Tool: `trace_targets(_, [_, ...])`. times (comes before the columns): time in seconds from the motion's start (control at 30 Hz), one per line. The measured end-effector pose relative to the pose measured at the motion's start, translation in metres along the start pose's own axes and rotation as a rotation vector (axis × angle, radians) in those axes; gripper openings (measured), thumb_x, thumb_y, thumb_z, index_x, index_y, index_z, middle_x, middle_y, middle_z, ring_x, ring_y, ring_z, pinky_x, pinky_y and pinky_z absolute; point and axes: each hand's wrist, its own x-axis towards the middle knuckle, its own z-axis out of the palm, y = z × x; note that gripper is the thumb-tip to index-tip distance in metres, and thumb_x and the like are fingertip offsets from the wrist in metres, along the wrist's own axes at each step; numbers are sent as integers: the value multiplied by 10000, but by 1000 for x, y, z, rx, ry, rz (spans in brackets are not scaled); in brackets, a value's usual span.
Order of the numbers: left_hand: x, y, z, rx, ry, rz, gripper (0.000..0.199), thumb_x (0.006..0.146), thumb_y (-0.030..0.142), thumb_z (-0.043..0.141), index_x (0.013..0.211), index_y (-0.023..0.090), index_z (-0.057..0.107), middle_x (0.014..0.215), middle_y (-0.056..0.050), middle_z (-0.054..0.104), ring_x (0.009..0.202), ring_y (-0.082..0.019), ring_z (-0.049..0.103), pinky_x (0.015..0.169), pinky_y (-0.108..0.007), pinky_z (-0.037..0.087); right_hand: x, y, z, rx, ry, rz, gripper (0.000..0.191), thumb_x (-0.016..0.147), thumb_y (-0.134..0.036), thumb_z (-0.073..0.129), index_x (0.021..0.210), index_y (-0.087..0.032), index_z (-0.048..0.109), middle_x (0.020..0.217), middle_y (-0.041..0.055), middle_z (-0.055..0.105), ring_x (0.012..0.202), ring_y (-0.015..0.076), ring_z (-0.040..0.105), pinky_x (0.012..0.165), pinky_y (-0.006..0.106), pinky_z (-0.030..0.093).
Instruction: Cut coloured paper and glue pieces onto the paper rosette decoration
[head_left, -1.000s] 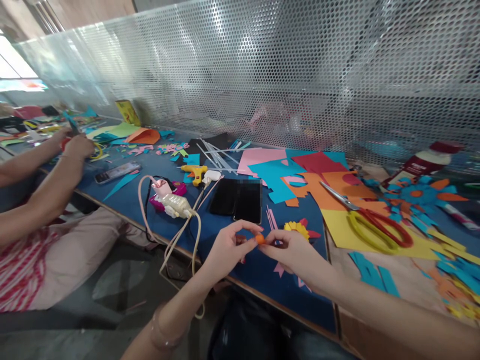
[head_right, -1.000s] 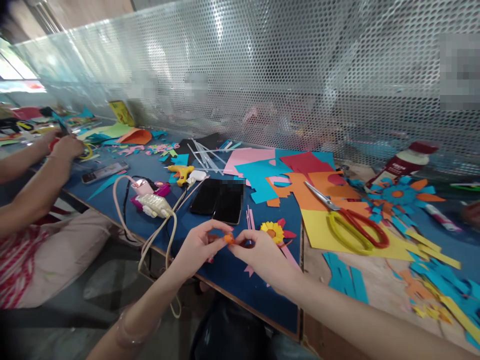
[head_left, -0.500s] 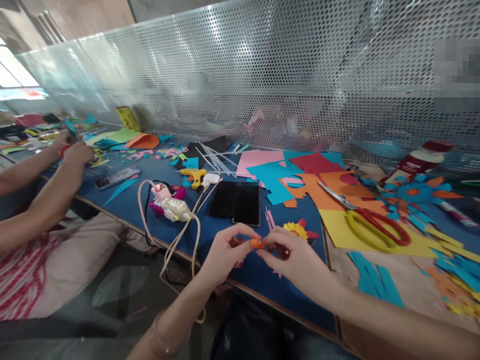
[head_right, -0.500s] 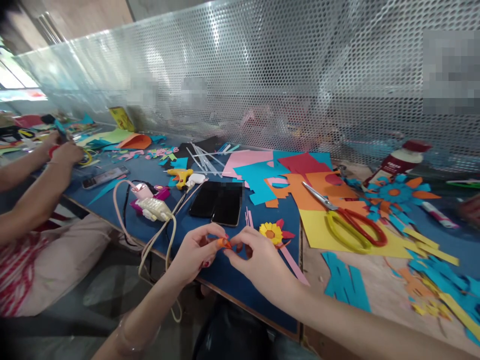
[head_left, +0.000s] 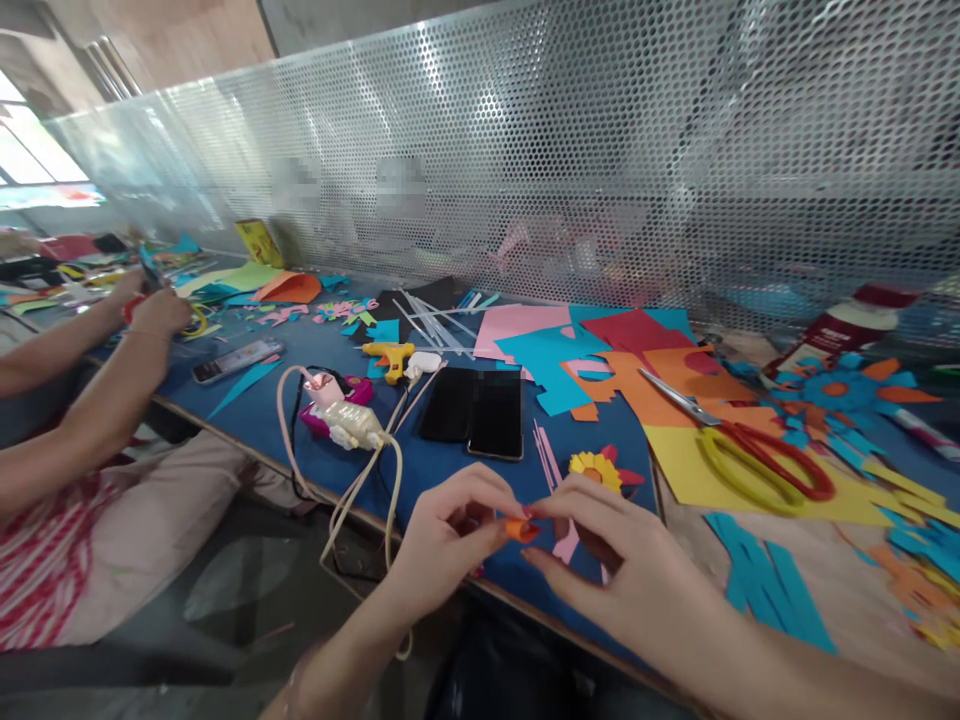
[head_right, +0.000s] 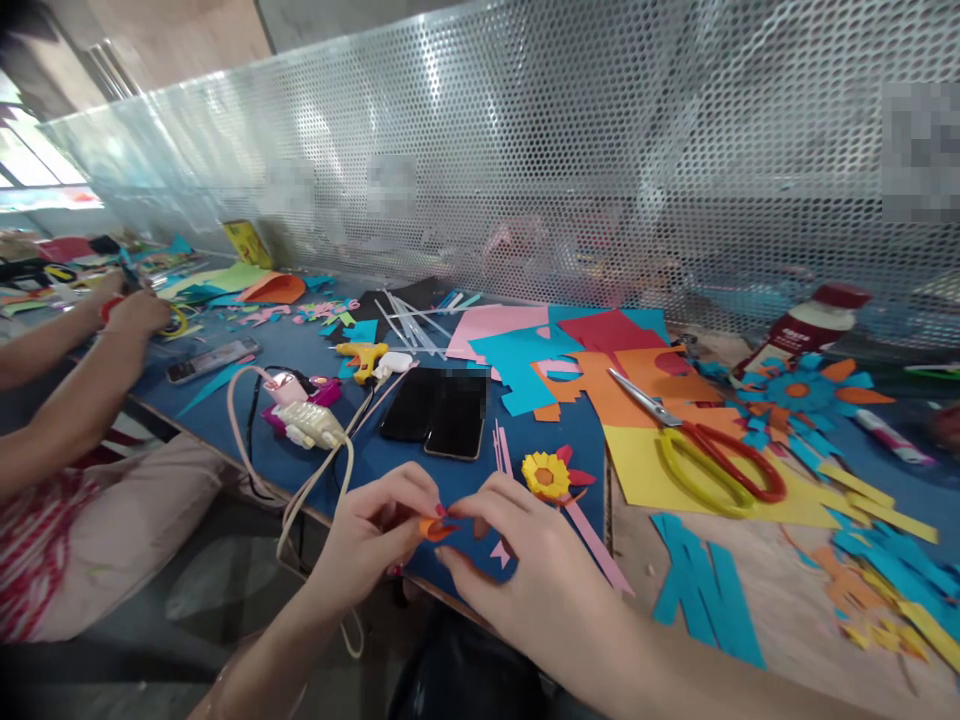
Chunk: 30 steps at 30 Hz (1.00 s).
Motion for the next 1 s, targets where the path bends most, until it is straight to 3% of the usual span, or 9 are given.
trace_targets(0.23, [-5,8,3,27,-52,71,122,802,128,670,849,227,725,843,-30,585,681,-102,531,565,-220,362,-8,-6,-5,-29,16,-104,122,861,-135,564,771,-215,590,768,-7,578,646,84,568,566,183,449])
trace_targets(0.4, [-5,7,4,-10,-26,49,104,808,144,670,847,223,724,833,-32,590,691,-106,542,568,-212,373,-8,-5,-5,-33,37,-100,44,845,-187,618,818,-220,608,777,-2,588,635,88,560,552,180,452])
trace_targets(0.57, [-6,5,5,-73,-13,-7,60,803,182,685,841,220,711,856,-19,599,545,-46,476,467,-177,340,-4,-4,-5,36,8,9,95,846,-195,585,768,-227,630,738,-5,582,582,84,514,494,187,399])
trace_targets(0.8, [-2,3,13,-83,70,-167,116,801,283,696,828,172,671,783,-4,603,410,-3,391,361,-158,273,-4,10,2,272,-82,406,145,819,-350,604,748,-224,617,734,-16,580,666,118,548,583,218,430])
trace_targets(1.0, [-1,-2,15,-80,99,-226,160,788,309,703,832,164,651,585,35,534,383,-24,390,354,-152,288,-4,17,3,414,-135,475,184,826,-400,617,779,-222,606,772,-24,614,737,130,588,675,239,455])
